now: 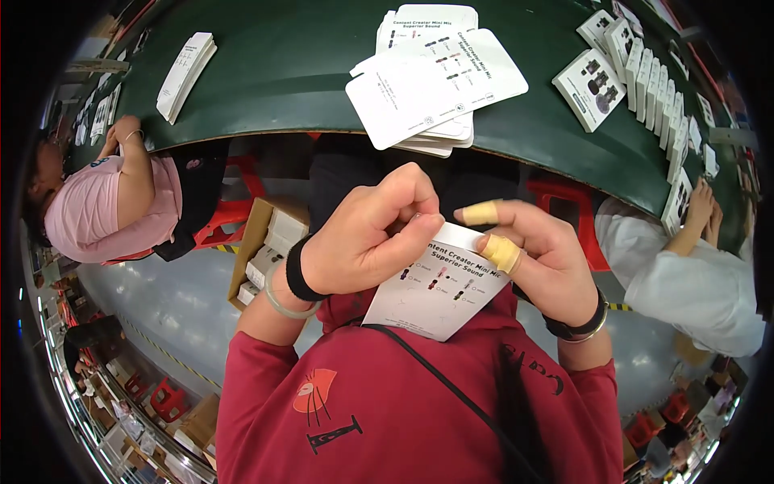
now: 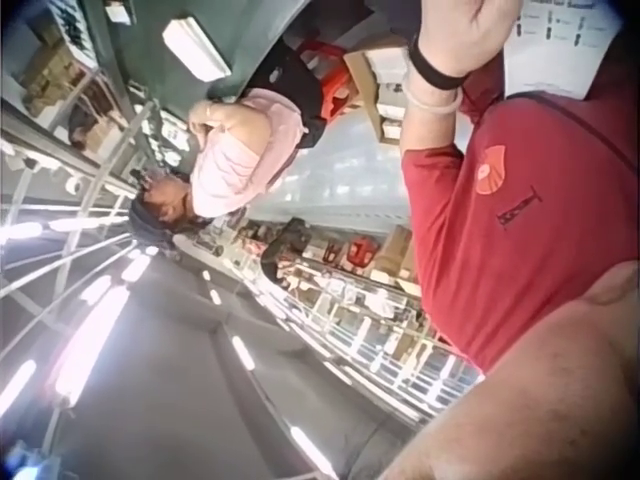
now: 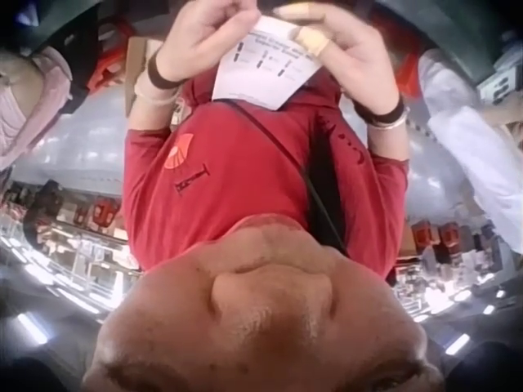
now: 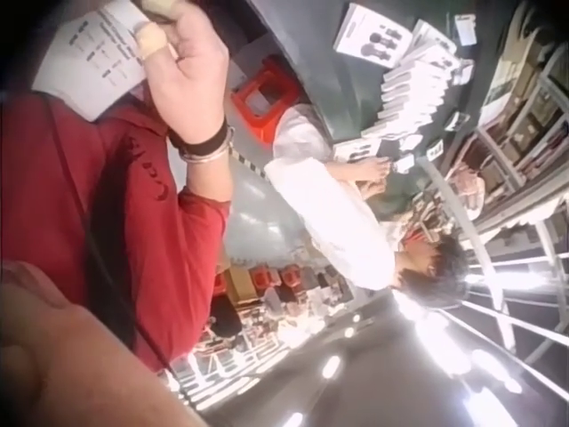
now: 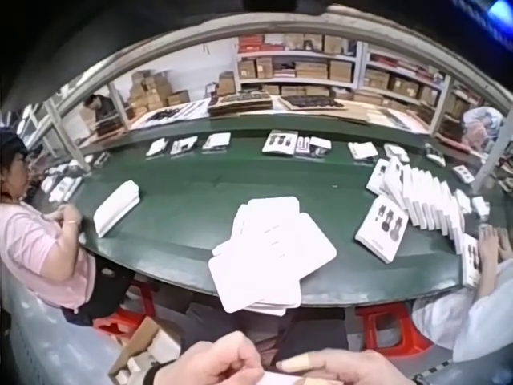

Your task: The person folds white cardboard boxes by hand, pressing the flaps into place and stacking each completed box on the table.

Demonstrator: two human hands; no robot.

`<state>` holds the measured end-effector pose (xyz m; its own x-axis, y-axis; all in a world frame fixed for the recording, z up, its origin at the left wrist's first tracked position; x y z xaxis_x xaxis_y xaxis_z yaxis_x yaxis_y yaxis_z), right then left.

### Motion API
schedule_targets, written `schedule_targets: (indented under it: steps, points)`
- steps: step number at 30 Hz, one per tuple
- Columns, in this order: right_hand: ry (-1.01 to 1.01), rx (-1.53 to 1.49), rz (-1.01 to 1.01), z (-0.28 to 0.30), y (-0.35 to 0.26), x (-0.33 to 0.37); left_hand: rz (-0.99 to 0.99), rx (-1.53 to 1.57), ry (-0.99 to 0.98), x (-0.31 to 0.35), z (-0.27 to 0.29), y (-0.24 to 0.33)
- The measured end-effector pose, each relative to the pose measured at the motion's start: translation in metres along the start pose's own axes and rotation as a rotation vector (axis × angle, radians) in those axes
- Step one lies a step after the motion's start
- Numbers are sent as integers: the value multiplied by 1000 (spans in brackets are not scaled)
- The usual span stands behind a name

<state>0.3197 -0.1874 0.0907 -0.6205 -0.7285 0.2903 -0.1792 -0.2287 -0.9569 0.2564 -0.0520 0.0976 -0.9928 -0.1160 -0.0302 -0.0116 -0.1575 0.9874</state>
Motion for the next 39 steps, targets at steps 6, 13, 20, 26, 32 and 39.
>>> schedule_targets:
  steps: [6,13,20,26,32,39]
  points:
    - [-29,-178,-122,2,23,-8,-75,30,121,0,2,-5]
    - [-38,-232,-202,2,20,-11,222,174,46,-11,3,-31]
    - [-23,-255,-140,-1,25,-11,174,155,124,-6,5,-32]
    - [-17,-248,-150,-1,22,-14,360,307,45,-11,1,-45]
    - [-32,-293,-120,0,27,-11,141,68,24,-9,6,-25]
    - [-75,44,226,5,-6,4,-76,73,164,5,4,-20]
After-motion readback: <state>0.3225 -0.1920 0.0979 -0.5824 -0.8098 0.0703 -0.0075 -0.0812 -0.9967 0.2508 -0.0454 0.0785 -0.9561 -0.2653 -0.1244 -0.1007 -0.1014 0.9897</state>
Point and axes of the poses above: each hand's wrist, its own x-axis away from the middle knuckle, its own z-axis out of the back of the hand, y = z × x, the point moved 9 cm from there along -x, towards the middle knuckle, and after that the axes turned 9 degrees about y, right-handed, at the moved point
